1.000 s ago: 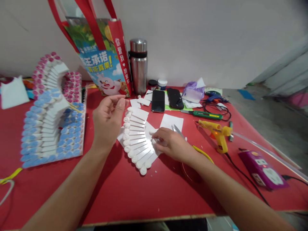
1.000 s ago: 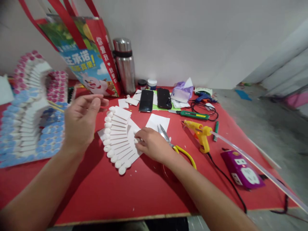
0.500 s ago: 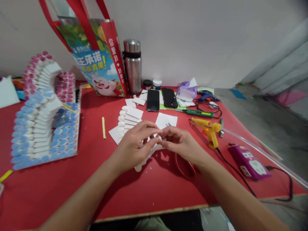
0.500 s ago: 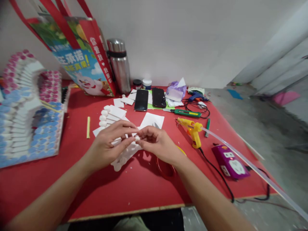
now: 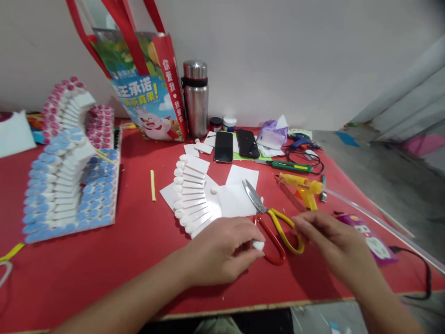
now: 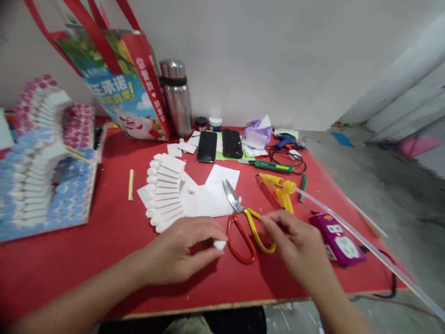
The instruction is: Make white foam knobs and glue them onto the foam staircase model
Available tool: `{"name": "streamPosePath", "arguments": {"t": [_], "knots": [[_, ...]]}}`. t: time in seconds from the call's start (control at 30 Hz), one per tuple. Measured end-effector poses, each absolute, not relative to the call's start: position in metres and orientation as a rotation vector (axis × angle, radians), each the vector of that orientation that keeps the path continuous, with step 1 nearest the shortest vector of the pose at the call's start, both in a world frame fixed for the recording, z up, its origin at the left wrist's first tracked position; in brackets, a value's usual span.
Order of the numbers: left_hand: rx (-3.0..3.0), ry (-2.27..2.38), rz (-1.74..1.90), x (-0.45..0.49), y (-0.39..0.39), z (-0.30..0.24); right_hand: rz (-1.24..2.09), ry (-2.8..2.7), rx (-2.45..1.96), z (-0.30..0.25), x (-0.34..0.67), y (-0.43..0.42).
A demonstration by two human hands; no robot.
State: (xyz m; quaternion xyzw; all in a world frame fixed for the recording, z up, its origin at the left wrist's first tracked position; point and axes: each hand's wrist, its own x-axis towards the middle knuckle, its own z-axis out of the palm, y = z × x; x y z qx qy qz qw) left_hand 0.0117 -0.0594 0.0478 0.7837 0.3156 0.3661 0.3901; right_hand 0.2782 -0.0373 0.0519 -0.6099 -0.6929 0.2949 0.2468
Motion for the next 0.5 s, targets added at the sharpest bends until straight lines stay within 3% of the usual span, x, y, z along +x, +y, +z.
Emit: {"name": "streamPosePath", "arguments": {"t": [0.07,0.13,0.3,0.5], "knots": [[1.899,0.809,0.913,0.015,-0.056,0.05,0.351,-1.899,-1.826,0.047,0.3,-0.039],[1.792,0.799,0.887,0.017,-0.053,0.052,0.15,-1.886,-1.963,0.041,0.316,-0.037],[1.307,0.756,0.763,0.018,-0.049,0.047,0.261,-1.884,-1.981,0.031,0.32,-0.009],[0.8,0.698,1.131,-0.001,-0.031,0.044,0.193,-1.88,-2.039,0.027,0.306,0.034]]}}
